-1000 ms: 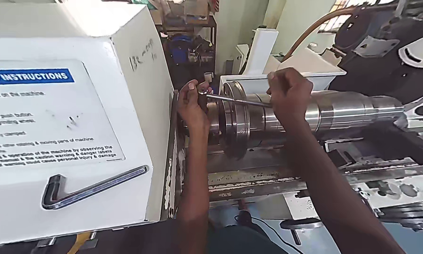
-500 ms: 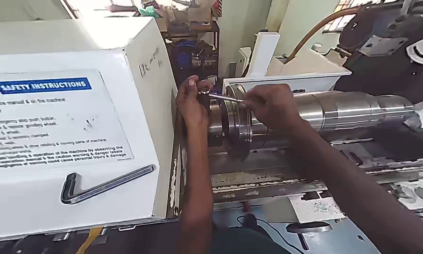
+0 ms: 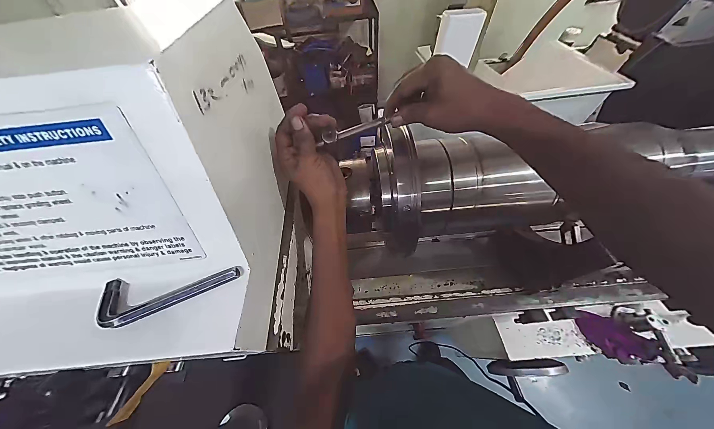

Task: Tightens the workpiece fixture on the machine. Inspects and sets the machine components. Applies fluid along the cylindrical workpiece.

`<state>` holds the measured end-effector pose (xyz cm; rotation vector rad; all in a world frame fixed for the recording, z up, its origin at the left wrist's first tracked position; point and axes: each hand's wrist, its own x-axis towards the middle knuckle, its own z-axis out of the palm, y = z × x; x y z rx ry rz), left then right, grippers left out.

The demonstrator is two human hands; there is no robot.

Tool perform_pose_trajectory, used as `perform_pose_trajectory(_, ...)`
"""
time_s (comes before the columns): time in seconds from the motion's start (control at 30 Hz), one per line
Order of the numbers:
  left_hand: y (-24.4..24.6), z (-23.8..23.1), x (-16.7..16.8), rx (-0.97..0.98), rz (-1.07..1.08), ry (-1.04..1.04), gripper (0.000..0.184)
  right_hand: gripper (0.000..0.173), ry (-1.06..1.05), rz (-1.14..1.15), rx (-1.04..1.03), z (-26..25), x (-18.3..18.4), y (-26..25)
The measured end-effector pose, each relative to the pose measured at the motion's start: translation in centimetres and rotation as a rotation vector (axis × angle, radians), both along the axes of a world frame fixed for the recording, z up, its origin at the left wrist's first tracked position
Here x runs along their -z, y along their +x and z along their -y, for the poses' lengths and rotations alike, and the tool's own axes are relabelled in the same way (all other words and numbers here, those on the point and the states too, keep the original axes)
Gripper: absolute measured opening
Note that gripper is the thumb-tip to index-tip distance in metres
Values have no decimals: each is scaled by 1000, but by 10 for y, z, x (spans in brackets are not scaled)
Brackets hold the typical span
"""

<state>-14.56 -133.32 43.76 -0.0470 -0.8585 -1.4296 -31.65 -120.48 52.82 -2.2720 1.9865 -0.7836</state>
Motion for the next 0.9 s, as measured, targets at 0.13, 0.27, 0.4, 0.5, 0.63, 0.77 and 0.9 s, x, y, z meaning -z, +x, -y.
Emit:
perform_pose_trajectory(0.13,6,-12,10,4,90,63,19,16,59,-23,-63,7,0,-9)
perform_pose_trajectory(0.27,18,-19,-5,39,108,-28,19,17,10,29,-117,1,-8,-10)
perform_pose_trajectory(0.4,17,-20,-3,11,64,-71,19,16,48,34,-99,1,-13,-11)
perform_pose_trajectory(0.5,12,-19,0,-28,40,-46,19,18,40,20,-133,6,-8,-16)
perform_pose_trajectory(0.63,14,-14,-15,-56,27,-75,18,19,9,18,-144,10,-12,-12)
perform_pose_trajectory(0.77,10,-6,-8,-63,57,-67,18,20,-23,-57,-180,18,-10,-16)
perform_pose_trajectory(0.9,4,-9,1,-61,108,-104,20,17,26,-109,-201,20,-13,-27)
